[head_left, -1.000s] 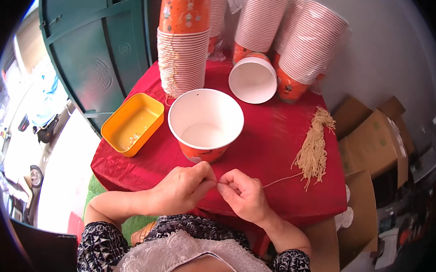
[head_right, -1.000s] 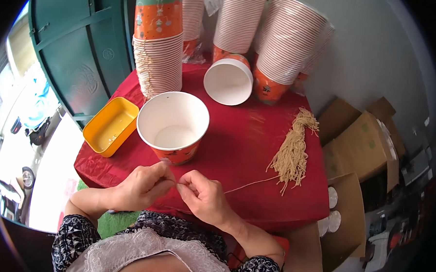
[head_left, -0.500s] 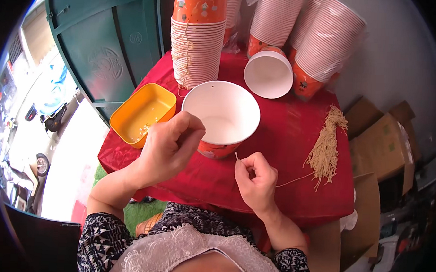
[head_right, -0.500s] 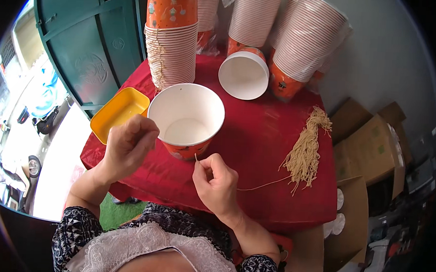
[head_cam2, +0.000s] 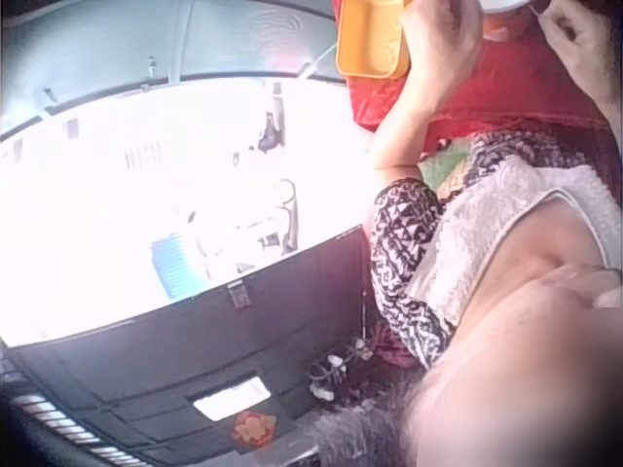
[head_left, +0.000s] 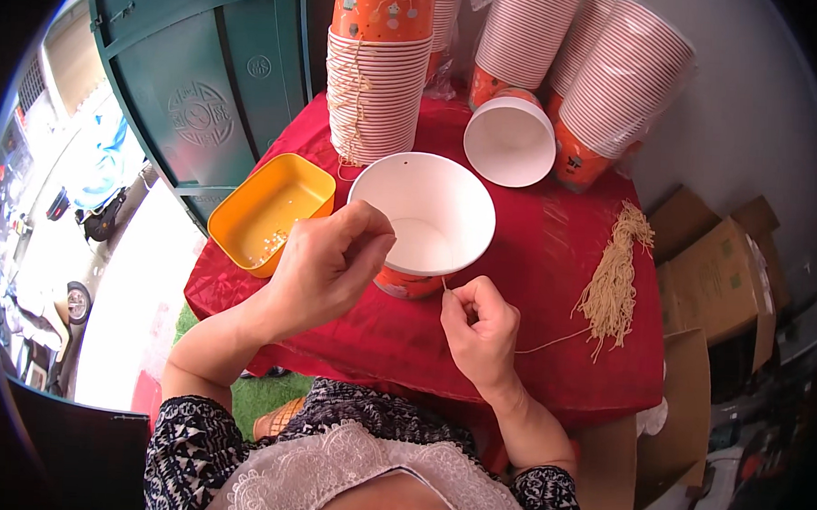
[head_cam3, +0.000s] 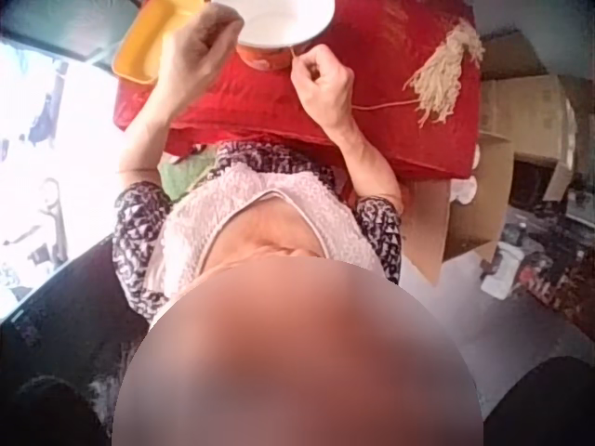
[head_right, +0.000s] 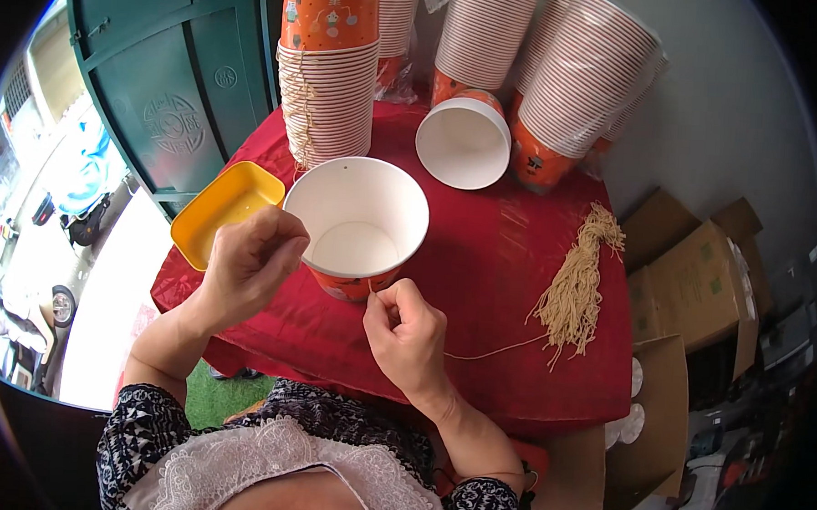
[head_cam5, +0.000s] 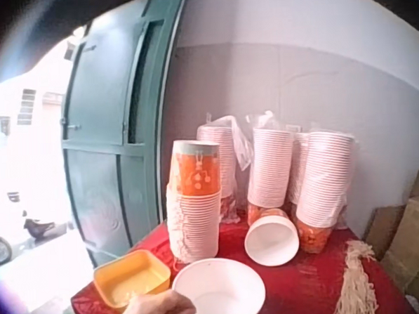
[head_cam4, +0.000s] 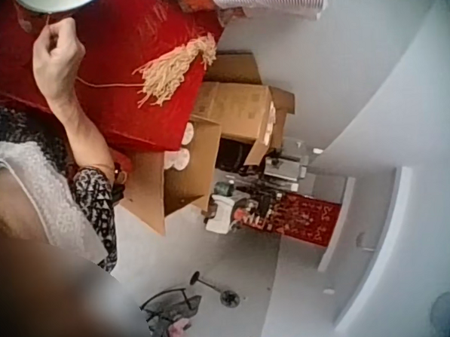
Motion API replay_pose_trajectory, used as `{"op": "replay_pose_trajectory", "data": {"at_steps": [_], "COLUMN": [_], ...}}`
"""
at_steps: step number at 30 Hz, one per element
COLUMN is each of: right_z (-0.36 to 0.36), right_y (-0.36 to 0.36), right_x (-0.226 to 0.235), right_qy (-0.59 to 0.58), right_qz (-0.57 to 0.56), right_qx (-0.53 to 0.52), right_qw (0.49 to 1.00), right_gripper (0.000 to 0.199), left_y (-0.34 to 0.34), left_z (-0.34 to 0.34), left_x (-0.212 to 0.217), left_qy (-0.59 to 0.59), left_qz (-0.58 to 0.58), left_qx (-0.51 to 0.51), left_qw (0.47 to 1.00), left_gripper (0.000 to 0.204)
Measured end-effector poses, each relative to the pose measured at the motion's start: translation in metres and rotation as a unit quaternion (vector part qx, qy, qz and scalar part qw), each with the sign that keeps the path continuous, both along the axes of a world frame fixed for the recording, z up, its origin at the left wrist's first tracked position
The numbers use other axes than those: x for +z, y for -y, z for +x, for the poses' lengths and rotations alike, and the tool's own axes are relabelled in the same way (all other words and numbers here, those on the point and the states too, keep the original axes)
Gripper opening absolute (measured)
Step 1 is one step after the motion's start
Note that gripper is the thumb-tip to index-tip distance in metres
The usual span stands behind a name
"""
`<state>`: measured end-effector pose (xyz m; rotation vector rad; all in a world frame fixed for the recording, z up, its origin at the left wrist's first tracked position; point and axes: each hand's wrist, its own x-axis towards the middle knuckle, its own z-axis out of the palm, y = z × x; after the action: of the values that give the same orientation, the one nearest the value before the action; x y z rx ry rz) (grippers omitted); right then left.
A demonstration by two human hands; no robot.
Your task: Attaching elastic strings to pre-punched holes in paper bowls for packaging.
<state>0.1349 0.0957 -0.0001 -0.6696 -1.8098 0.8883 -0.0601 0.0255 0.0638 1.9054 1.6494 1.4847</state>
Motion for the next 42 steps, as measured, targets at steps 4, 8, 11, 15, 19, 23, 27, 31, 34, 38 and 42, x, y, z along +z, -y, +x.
{"op": "replay_pose_trajectory", "data": {"at_steps": [4, 8, 11, 15, 19, 23, 27, 31, 34, 38, 42], "right_z": [0.000, -0.001, -0.002, -0.005, -0.008, -0.011, -0.009, -0.008, -0.007, 0.001, 0.000], "right_y": [-0.006, -0.009, -0.009, -0.012, -0.012, -0.011, -0.012, -0.013, -0.012, -0.008, -0.019], "right_x": [-0.001, -0.001, -0.001, 0.000, 0.001, 0.000, 0.000, -0.001, -0.001, -0.001, -0.006], "right_qy": [0.000, 0.006, 0.014, 0.016, 0.021, -0.005, 0.008, 0.022, 0.026, 0.084, 0.035], "right_qz": [0.010, 0.016, 0.011, 0.029, 0.044, 0.037, 0.043, 0.053, 0.050, 0.040, 0.010], "right_qx": [-0.009, -0.010, -0.010, -0.009, -0.015, -0.024, -0.020, -0.023, -0.026, -0.011, 0.014], "right_qw": [1.000, 1.000, 1.000, 0.999, 0.999, 0.999, 0.999, 0.998, 0.998, 0.996, 0.999], "right_gripper": [0.018, 0.018, 0.018, 0.017, 0.015, 0.014, 0.013, 0.013, 0.012, 0.010, 0.004], "left_y": [-0.004, -0.008, -0.014, -0.035, -0.058, -0.077, -0.089, -0.090, -0.083, -0.074, -0.071], "left_z": [0.003, 0.003, 0.003, -0.006, -0.012, -0.009, -0.007, 0.000, -0.001, -0.003, 0.003], "left_x": [0.004, 0.005, 0.013, 0.021, 0.020, 0.018, 0.018, 0.020, 0.019, 0.017, 0.015], "left_qy": [0.001, -0.009, -0.023, -0.154, -0.234, -0.290, -0.318, -0.264, -0.248, -0.185, -0.136], "left_qz": [-0.017, 0.000, -0.021, -0.008, -0.100, -0.142, -0.187, -0.285, -0.241, -0.228, -0.209], "left_qx": [-0.002, -0.013, -0.020, -0.083, -0.192, -0.273, -0.337, -0.318, -0.290, -0.224, -0.236], "left_qw": [1.000, 1.000, 0.999, 0.985, 0.948, 0.906, 0.866, 0.865, 0.893, 0.929, 0.939], "left_gripper": [0.005, 0.005, 0.007, 0.017, 0.029, 0.030, 0.022, 0.017, 0.016, 0.016, 0.017]}}
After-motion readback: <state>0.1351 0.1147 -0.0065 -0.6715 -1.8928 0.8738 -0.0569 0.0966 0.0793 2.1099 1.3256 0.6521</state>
